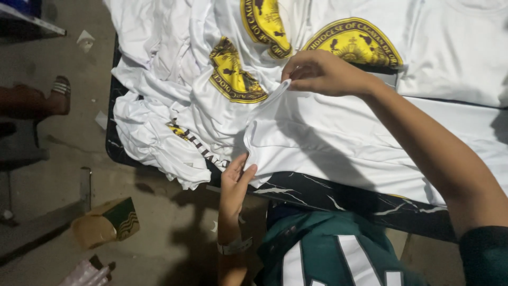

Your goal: The person folds a stack of white t-shirts with a yellow circular logo on a black marble-patterned table. They smooth out each shirt, fold the sleeves and sides, and then fold the bottom up before placing it on a growing stack.

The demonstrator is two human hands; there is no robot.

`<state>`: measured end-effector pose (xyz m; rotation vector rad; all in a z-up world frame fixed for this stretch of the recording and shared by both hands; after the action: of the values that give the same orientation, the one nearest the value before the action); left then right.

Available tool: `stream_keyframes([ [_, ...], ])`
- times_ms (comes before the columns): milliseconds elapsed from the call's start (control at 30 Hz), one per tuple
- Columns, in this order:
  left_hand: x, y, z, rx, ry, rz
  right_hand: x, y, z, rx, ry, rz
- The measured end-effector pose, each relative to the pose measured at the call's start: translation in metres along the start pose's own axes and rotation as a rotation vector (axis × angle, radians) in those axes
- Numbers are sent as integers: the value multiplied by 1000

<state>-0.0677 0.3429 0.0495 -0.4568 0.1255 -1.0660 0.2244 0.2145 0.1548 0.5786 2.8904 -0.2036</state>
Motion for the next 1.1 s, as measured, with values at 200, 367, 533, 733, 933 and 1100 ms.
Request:
stream_keyframes([
  [200,32,-27,27,227,257,-31,-30,-54,-8,29,134,57],
  [367,138,-61,87,395,521,-295,-62,-122,24,59,94,176],
  [533,228,-68,56,420,504,-577,-84,-197,92,114,303,300],
  [733,292,-58,-36,469,626,-774,-86,-254,183,523,331,434],
  [933,304,-66,-45,527,748,-893,-82,-261,198,552,378,520],
  [1100,298,-74,-62,431,730,-1032,-84,-256,181,746,506,664],
])
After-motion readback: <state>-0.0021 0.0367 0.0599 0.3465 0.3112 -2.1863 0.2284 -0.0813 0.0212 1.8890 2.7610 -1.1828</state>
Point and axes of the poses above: each hand's wrist, its own y-axis towards the middle knuckle, its own x-axis out of the palm, z = x × y, the point moved 8 cm from there along y, towards the middle knuckle, and after that the axes turned 4 degrees about x, right-handed, at the moved point
